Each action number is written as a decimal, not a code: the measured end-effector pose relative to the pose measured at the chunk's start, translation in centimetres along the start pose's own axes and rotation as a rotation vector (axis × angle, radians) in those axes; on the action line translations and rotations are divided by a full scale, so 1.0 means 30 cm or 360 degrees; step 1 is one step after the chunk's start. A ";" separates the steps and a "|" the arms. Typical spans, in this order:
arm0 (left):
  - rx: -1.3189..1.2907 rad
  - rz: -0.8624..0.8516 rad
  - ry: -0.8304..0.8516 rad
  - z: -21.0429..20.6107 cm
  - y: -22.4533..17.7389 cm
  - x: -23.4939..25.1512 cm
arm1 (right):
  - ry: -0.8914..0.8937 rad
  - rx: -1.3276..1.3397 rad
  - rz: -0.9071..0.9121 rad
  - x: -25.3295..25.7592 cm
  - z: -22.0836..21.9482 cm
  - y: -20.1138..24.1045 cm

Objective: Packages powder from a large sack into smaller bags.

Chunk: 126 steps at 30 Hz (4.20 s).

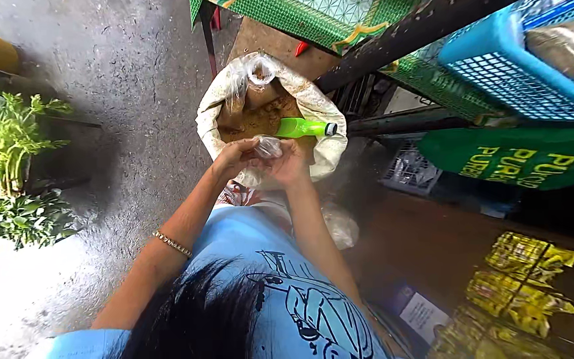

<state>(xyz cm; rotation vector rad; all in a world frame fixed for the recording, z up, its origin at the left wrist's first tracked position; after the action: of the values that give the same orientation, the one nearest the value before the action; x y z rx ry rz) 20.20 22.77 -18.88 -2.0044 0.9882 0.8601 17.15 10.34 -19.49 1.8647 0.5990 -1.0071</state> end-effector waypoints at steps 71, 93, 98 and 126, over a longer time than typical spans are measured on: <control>0.1971 -0.1131 -0.0343 -0.096 -0.214 -0.166 | -0.0858 -0.2745 0.0716 -0.105 0.113 0.285; 0.1807 -0.1304 -0.0306 -0.070 -0.244 -0.202 | -0.0844 -0.1952 0.0953 -0.060 0.109 0.199; 0.1748 -0.1291 -0.0219 -0.136 -0.218 -0.165 | -0.0964 -0.1951 0.1240 -0.326 0.141 0.279; 0.1945 -0.1249 -0.0148 -0.123 -0.216 -0.164 | -0.0618 -0.3364 0.1680 -0.580 -0.273 0.432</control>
<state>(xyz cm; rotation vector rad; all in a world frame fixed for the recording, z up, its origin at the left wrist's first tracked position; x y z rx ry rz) 24.19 24.31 -11.02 -1.0589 0.3775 -0.1324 20.34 11.47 3.46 -0.1171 0.0914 0.2454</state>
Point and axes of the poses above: each hand's wrist, its own x-axis towards the middle knuckle, its own z-axis out of the back of the hand, y = z × x, the point moved 10 cm from there along x, towards the middle knuckle, and after that the axes turned 11 degrees about -x, right-handed, at the moved point
